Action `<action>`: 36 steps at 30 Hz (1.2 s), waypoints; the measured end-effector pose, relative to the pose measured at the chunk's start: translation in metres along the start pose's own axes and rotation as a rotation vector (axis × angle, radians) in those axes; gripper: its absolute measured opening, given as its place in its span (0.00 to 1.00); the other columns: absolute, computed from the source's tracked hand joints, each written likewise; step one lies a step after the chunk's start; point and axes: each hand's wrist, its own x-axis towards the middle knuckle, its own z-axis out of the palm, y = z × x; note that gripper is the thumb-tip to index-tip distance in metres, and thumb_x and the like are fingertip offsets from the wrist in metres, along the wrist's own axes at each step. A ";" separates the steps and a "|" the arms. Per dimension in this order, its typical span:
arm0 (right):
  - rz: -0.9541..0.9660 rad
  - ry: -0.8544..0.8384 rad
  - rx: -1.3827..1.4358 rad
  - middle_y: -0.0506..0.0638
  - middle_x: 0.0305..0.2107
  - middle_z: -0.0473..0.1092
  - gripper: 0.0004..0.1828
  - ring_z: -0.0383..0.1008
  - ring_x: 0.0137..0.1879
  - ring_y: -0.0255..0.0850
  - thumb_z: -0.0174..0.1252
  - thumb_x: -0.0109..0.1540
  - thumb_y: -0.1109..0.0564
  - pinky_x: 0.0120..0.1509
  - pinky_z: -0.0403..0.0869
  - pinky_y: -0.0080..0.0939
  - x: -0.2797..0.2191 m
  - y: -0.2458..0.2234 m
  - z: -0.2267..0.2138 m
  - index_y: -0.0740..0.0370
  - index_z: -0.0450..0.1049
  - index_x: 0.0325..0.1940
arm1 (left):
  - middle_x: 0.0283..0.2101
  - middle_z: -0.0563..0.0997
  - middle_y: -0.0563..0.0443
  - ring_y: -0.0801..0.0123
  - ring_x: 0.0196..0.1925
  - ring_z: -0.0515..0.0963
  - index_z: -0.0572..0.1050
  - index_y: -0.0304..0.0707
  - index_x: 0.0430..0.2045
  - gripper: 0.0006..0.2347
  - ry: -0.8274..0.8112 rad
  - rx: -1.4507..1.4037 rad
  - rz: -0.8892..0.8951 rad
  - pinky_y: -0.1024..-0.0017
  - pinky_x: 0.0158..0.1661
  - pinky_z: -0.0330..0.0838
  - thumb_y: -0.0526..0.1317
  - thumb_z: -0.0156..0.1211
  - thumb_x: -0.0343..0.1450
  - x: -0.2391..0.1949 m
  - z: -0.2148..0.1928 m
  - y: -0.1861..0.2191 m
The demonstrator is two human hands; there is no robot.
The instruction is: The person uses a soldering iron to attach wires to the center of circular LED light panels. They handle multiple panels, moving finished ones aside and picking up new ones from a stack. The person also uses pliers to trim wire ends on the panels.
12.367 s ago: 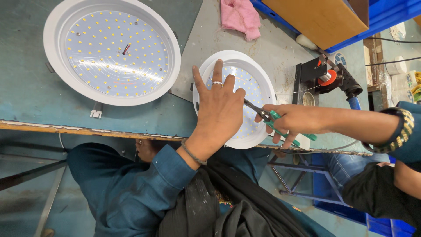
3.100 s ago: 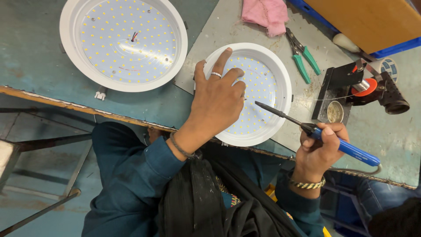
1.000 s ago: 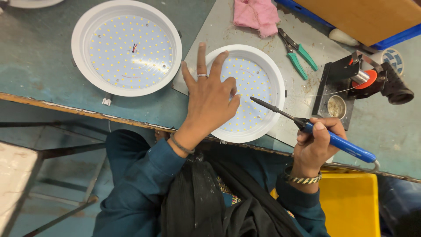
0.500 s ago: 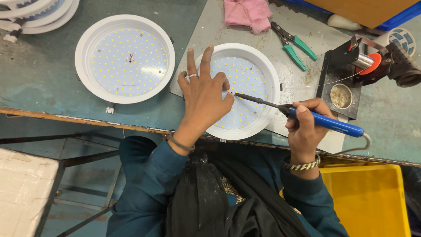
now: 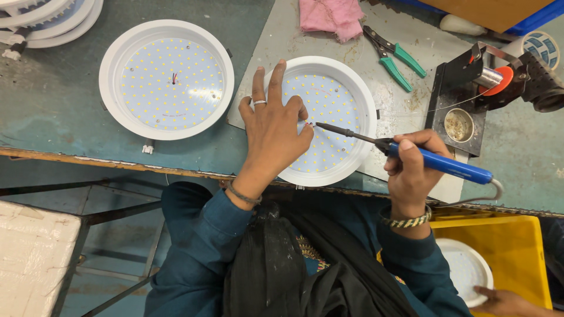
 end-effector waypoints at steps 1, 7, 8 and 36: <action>0.007 0.005 0.013 0.49 0.23 0.70 0.11 0.66 0.20 0.29 0.58 0.67 0.55 0.23 0.62 0.26 0.000 0.000 -0.001 0.68 0.71 0.39 | 0.74 0.54 0.37 0.36 0.76 0.45 0.77 0.46 0.23 0.08 0.001 -0.002 0.005 0.39 0.59 0.49 0.42 0.70 0.58 0.000 0.000 0.000; 0.008 0.011 0.014 0.50 0.27 0.70 0.11 0.65 0.22 0.31 0.58 0.66 0.56 0.25 0.63 0.28 0.001 0.002 -0.003 0.68 0.71 0.38 | 0.74 0.54 0.35 0.35 0.76 0.45 0.77 0.46 0.24 0.07 -0.012 -0.025 0.013 0.36 0.60 0.48 0.42 0.70 0.59 -0.001 -0.002 -0.001; 0.016 0.010 0.020 0.51 0.27 0.71 0.11 0.65 0.22 0.31 0.58 0.66 0.56 0.25 0.63 0.28 0.000 0.003 -0.002 0.68 0.70 0.37 | 0.74 0.54 0.35 0.35 0.76 0.45 0.78 0.46 0.24 0.07 -0.009 -0.030 0.018 0.36 0.60 0.48 0.42 0.70 0.60 -0.001 -0.002 -0.001; -0.061 0.003 -0.088 0.52 0.27 0.71 0.09 0.65 0.21 0.32 0.58 0.66 0.59 0.26 0.66 0.28 -0.002 -0.024 -0.001 0.70 0.71 0.39 | 0.73 0.57 0.37 0.35 0.74 0.51 0.79 0.45 0.21 0.05 0.043 -0.013 0.030 0.38 0.59 0.52 0.40 0.70 0.59 -0.002 0.000 -0.001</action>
